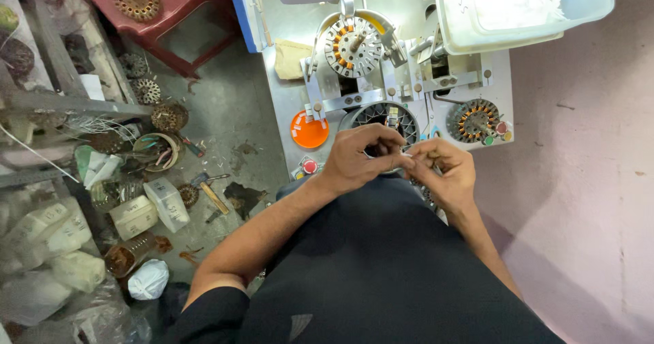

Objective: The person winds copper wire onto an electric fan stator using a specialized machine and by hand, then cuts the excess wire with scissors.

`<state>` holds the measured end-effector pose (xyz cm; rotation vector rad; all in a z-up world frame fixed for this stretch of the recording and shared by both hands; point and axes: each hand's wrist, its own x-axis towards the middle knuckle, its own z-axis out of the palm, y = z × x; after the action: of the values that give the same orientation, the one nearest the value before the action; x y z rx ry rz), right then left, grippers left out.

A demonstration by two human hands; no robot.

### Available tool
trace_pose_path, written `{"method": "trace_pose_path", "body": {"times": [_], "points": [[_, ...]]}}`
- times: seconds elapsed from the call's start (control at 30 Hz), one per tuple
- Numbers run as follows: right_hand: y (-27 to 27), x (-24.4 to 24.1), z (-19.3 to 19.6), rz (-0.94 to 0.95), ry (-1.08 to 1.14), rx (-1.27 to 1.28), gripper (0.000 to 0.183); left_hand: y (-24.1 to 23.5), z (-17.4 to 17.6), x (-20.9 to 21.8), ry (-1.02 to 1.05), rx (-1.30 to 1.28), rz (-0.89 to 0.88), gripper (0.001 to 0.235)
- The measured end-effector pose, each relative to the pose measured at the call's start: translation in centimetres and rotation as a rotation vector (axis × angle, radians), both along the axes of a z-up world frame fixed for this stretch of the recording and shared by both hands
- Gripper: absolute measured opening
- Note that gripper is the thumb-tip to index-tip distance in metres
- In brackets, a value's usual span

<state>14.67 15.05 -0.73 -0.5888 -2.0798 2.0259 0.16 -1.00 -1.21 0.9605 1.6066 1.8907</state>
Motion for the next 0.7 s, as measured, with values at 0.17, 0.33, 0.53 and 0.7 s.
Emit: {"method": "trace_pose_path", "body": {"times": [0.17, 0.33, 0.53, 0.7], "points": [[-0.5, 0.0, 0.6, -0.072, 0.104, 0.058, 0.010, -0.3, 0.0, -0.6, 0.171, 0.159, -0.033, 0.014], [-0.1, 0.0, 0.6, -0.038, 0.108, 0.375, 0.013, -0.3, 0.2, -0.8, 0.175, 0.173, -0.016, 0.012], [-0.3, -0.7, 0.6, -0.018, 0.184, 0.341, 0.014, -0.5, 0.4, -0.4, 0.189, 0.117, 0.069, 0.015], [-0.5, -1.3, 1.3, 0.033, 0.253, 0.499, 0.012, -0.8, 0.3, 0.0, 0.297, 0.141, 0.057, 0.017]]}}
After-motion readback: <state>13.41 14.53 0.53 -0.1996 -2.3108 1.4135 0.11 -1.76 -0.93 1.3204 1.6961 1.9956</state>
